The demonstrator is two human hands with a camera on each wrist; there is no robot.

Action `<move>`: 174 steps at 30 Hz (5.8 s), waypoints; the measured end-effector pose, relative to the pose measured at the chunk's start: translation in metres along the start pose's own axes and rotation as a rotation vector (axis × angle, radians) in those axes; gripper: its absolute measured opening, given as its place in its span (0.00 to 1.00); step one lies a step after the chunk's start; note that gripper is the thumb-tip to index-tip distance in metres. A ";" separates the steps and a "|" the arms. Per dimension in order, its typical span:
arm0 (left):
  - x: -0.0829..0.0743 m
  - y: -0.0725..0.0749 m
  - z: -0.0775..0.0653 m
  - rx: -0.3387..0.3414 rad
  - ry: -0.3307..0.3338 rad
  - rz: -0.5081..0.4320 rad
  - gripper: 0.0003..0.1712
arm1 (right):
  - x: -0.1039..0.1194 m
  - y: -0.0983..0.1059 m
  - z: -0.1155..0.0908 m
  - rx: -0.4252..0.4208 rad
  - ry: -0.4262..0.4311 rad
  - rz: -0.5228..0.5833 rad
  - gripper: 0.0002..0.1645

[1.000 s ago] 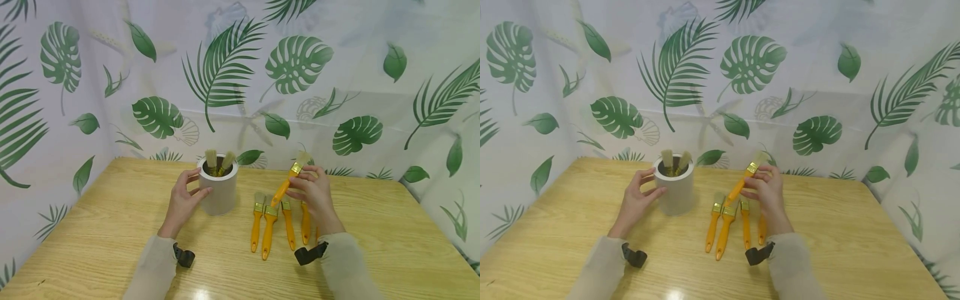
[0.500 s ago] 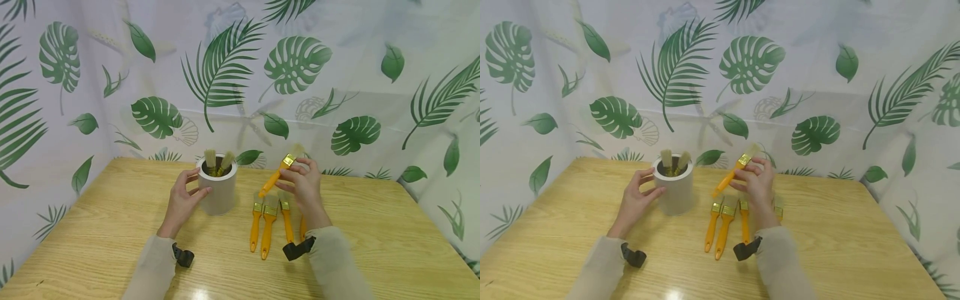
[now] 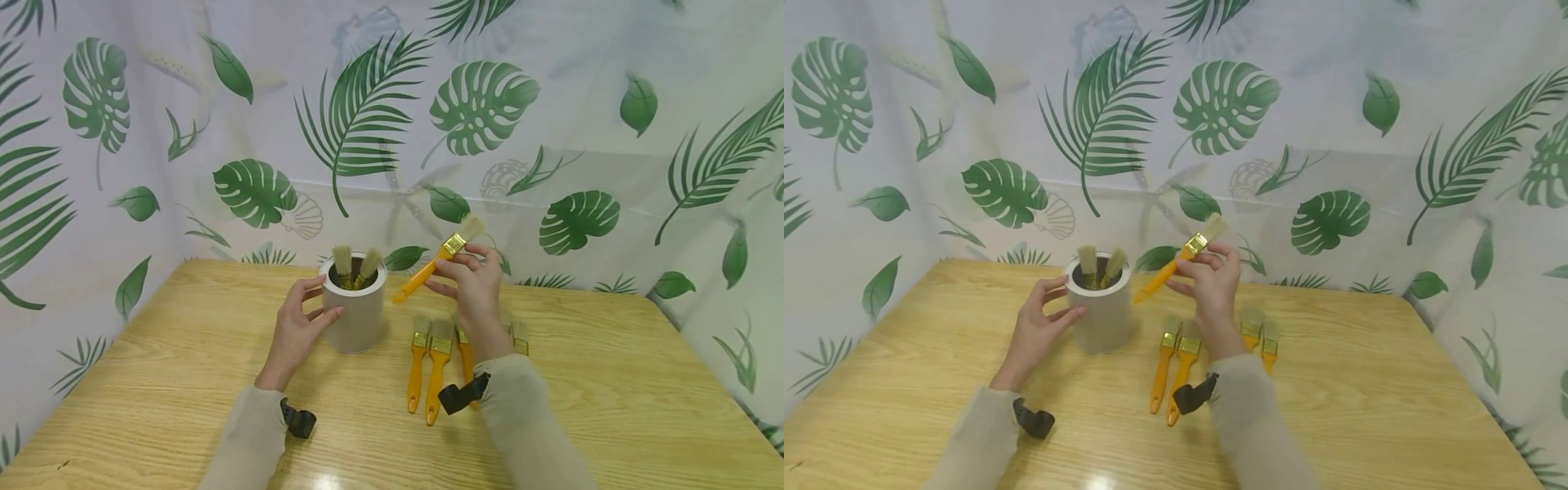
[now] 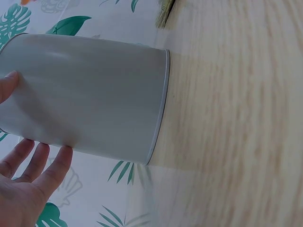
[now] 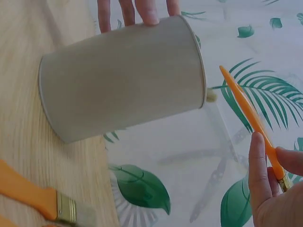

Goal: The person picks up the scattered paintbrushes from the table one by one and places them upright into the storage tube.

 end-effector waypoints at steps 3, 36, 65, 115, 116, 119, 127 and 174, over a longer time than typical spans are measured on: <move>0.000 0.000 0.000 0.000 -0.009 0.001 0.32 | -0.001 -0.010 0.000 -0.005 0.002 0.041 0.27; -0.002 0.001 0.000 0.004 -0.017 -0.001 0.31 | -0.001 -0.055 -0.016 0.187 0.408 -0.416 0.09; -0.001 -0.001 0.000 -0.006 -0.017 0.003 0.31 | 0.019 0.082 -0.010 0.081 0.065 -0.800 0.17; 0.001 -0.001 0.000 0.001 -0.006 -0.006 0.31 | -0.035 0.187 -0.010 0.289 -0.442 -0.772 0.40; 0.001 -0.001 0.000 0.003 -0.004 -0.007 0.31 | -0.036 0.187 -0.011 0.301 -0.445 -0.773 0.41; 0.001 -0.001 0.000 0.002 -0.011 -0.006 0.31 | -0.039 0.185 -0.011 0.332 -0.450 -0.790 0.42; 0.002 -0.001 0.001 0.002 -0.003 -0.011 0.31 | -0.042 0.180 -0.011 0.343 -0.449 -0.840 0.44; 0.002 0.000 0.000 -0.002 -0.005 -0.013 0.30 | -0.023 0.175 -0.005 0.210 -0.309 -0.622 0.41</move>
Point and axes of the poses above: each hand's wrist, its own z-axis towards the middle knuckle, its own y-axis out of the back of the hand, x = y × z, the point moved 6 cm from there along z, towards the middle knuckle, and after that the axes turned 4 degrees about y, right-handed, at the moved point
